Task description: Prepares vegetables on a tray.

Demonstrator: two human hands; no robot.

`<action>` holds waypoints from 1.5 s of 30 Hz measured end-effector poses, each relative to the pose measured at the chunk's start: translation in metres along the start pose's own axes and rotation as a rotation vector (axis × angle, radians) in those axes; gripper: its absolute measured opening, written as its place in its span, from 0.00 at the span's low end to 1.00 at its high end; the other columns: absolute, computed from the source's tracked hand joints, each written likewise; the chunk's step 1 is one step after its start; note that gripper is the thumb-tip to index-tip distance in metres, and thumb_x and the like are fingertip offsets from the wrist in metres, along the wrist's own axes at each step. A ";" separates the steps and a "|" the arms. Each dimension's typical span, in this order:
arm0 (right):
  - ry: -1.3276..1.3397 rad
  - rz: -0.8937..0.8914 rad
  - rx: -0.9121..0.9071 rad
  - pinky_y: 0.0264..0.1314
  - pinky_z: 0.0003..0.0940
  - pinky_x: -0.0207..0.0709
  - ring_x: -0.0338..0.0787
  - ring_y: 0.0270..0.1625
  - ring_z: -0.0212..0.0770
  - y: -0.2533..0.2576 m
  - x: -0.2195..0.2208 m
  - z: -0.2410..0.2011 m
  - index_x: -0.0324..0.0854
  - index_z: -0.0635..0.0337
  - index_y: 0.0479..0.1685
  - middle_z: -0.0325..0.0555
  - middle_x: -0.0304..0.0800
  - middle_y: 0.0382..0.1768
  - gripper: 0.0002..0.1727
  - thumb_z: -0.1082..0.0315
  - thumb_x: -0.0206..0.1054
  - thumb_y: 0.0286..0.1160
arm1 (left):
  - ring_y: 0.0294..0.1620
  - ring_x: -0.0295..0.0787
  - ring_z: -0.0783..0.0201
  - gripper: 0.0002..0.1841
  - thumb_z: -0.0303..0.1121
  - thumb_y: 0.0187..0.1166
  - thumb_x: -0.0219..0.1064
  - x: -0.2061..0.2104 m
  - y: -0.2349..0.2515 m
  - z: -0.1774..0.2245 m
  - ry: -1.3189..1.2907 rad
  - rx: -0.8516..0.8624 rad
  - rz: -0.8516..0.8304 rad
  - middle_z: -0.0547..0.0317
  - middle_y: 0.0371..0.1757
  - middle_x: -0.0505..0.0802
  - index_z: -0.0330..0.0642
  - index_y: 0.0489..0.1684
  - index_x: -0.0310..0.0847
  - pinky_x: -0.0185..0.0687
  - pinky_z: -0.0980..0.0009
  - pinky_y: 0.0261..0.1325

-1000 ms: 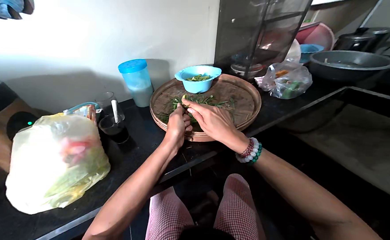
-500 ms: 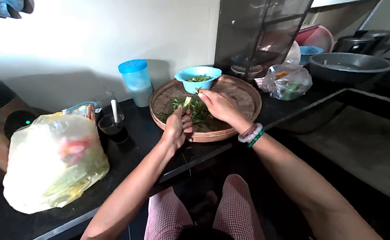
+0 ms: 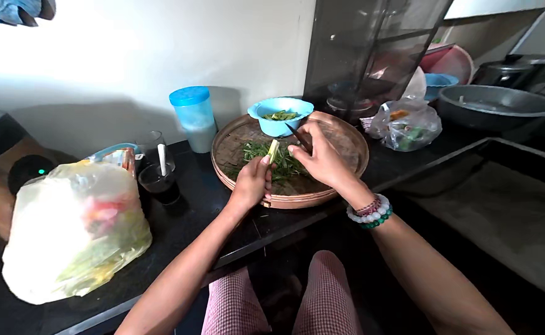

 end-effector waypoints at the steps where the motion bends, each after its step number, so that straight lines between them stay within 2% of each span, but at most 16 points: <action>1: 0.018 0.004 -0.046 0.26 0.50 0.79 0.83 0.26 0.48 0.005 0.002 0.000 0.67 0.50 0.77 0.51 0.84 0.36 0.24 0.53 0.62 0.88 | 0.22 0.83 0.65 0.21 0.44 0.97 0.44 -0.001 0.000 0.001 0.014 -0.001 -0.019 0.56 0.31 0.85 0.38 0.65 0.77 0.87 0.69 0.29; 3: 0.053 -0.020 -0.176 0.33 0.46 0.83 0.87 0.33 0.41 0.011 0.009 -0.004 0.67 0.44 0.84 0.44 0.90 0.46 0.25 0.49 0.50 0.93 | 0.23 0.83 0.66 0.19 0.42 0.97 0.44 -0.001 0.000 0.002 -0.012 -0.003 -0.058 0.56 0.32 0.83 0.38 0.64 0.75 0.87 0.70 0.30; 5: 0.064 -0.099 -0.248 0.48 0.43 0.85 0.92 0.49 0.34 0.012 0.018 -0.007 0.72 0.40 0.84 0.34 0.90 0.67 0.28 0.48 0.37 0.95 | 0.22 0.82 0.68 0.18 0.41 0.97 0.43 0.000 0.000 0.004 -0.088 0.003 -0.082 0.58 0.30 0.82 0.37 0.56 0.75 0.86 0.72 0.28; 6: 0.072 -0.118 -0.257 0.49 0.43 0.85 0.91 0.49 0.34 0.012 0.024 -0.007 0.74 0.40 0.83 0.33 0.89 0.67 0.29 0.48 0.36 0.96 | 0.21 0.80 0.68 0.18 0.41 0.97 0.43 0.002 0.000 0.005 -0.134 0.008 -0.088 0.58 0.29 0.81 0.37 0.53 0.75 0.84 0.73 0.28; 8: 0.074 -0.158 -0.238 0.53 0.44 0.86 0.93 0.51 0.34 0.013 0.029 -0.005 0.75 0.38 0.82 0.34 0.92 0.63 0.28 0.48 0.36 0.96 | 0.21 0.77 0.69 0.18 0.41 0.97 0.41 0.005 0.000 0.006 -0.221 0.001 -0.101 0.60 0.26 0.79 0.38 0.50 0.74 0.82 0.73 0.28; 12: 0.081 -0.173 -0.217 0.38 0.42 0.85 0.90 0.36 0.34 0.025 0.035 0.008 0.79 0.37 0.77 0.34 0.93 0.42 0.26 0.46 0.40 0.95 | 0.19 0.75 0.70 0.17 0.41 0.97 0.42 0.008 0.004 0.009 -0.332 -0.082 -0.091 0.63 0.25 0.77 0.40 0.46 0.73 0.82 0.75 0.27; 16: -0.027 -0.153 -0.267 0.27 0.45 0.79 0.87 0.27 0.40 0.041 0.041 0.017 0.81 0.44 0.61 0.36 0.83 0.22 0.24 0.45 0.42 0.94 | 0.19 0.78 0.70 0.17 0.39 0.97 0.43 0.011 0.014 0.011 -0.172 -0.036 -0.016 0.65 0.25 0.78 0.40 0.46 0.75 0.86 0.72 0.27; 21: -0.051 -0.124 -0.281 0.18 0.41 0.73 0.82 0.18 0.42 0.068 0.034 0.032 0.83 0.52 0.51 0.38 0.76 0.15 0.24 0.46 0.46 0.94 | 0.18 0.80 0.69 0.15 0.36 0.96 0.45 0.024 0.041 0.018 0.004 0.052 0.005 0.65 0.24 0.82 0.39 0.48 0.78 0.86 0.71 0.22; 26: 0.103 -0.414 -0.072 0.17 0.42 0.75 0.80 0.17 0.40 0.097 0.010 0.062 0.78 0.51 0.63 0.37 0.75 0.16 0.33 0.34 0.40 0.90 | 0.22 0.84 0.71 0.16 0.38 0.96 0.45 0.034 0.075 0.019 -0.029 -0.059 -0.077 0.67 0.26 0.84 0.41 0.52 0.79 0.89 0.72 0.28; 29: 0.247 -0.409 -0.068 0.19 0.35 0.75 0.77 0.19 0.33 0.105 -0.013 0.083 0.75 0.39 0.80 0.34 0.82 0.25 0.33 0.32 0.51 0.84 | 0.23 0.83 0.70 0.19 0.44 0.97 0.44 0.034 0.086 0.019 -0.062 -0.181 -0.149 0.66 0.27 0.84 0.44 0.55 0.80 0.87 0.71 0.27; 32: 0.236 -0.365 -0.146 0.29 0.31 0.82 0.86 0.31 0.32 0.105 -0.014 0.097 0.85 0.39 0.69 0.38 0.87 0.38 0.23 0.42 0.57 0.87 | 0.26 0.82 0.71 0.22 0.47 0.97 0.40 0.038 0.089 0.035 -0.085 -0.175 -0.289 0.66 0.29 0.82 0.42 0.55 0.78 0.86 0.72 0.31; 35: 0.520 -0.486 0.008 0.37 0.20 0.80 0.85 0.34 0.21 0.105 -0.018 0.100 0.87 0.52 0.53 0.34 0.89 0.33 0.25 0.44 0.49 0.92 | 0.30 0.83 0.71 0.22 0.44 0.97 0.42 0.040 0.094 0.057 -0.018 -0.038 -0.365 0.61 0.32 0.84 0.35 0.57 0.77 0.86 0.72 0.37; 38: 0.861 -0.559 0.195 0.42 0.17 0.82 0.86 0.41 0.16 0.096 -0.027 0.098 0.85 0.52 0.63 0.29 0.93 0.46 0.34 0.33 0.52 0.84 | 0.33 0.84 0.69 0.19 0.39 0.96 0.46 0.041 0.096 0.075 0.082 0.068 -0.349 0.55 0.35 0.85 0.32 0.57 0.78 0.86 0.73 0.42; 39: 0.935 -0.539 0.218 0.41 0.15 0.82 0.86 0.41 0.16 0.093 -0.029 0.097 0.85 0.52 0.65 0.29 0.93 0.50 0.30 0.38 0.55 0.86 | 0.36 0.85 0.68 0.17 0.36 0.95 0.48 0.041 0.095 0.080 0.127 0.116 -0.347 0.53 0.38 0.86 0.32 0.56 0.78 0.86 0.73 0.45; 41: 0.972 -0.489 0.283 0.31 0.11 0.75 0.81 0.32 0.13 0.090 -0.029 0.092 0.86 0.50 0.61 0.26 0.93 0.46 0.21 0.47 0.55 0.90 | 0.42 0.86 0.66 0.13 0.34 0.94 0.50 0.042 0.091 0.081 0.204 0.215 -0.363 0.50 0.44 0.86 0.34 0.55 0.77 0.87 0.73 0.50; 45: 0.783 -0.445 0.328 0.23 0.14 0.71 0.74 0.22 0.15 0.107 -0.015 0.103 0.87 0.50 0.52 0.24 0.83 0.28 0.19 0.48 0.55 0.91 | 0.45 0.87 0.58 0.12 0.34 0.92 0.56 0.044 0.070 0.084 0.185 0.320 -0.350 0.49 0.43 0.87 0.37 0.58 0.80 0.87 0.65 0.51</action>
Point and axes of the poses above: each hand's wrist, its own y-axis towards the middle knuckle, its own x-axis out of the palm, z = x × y, the point moved 2 cm from there along y, towards the middle knuckle
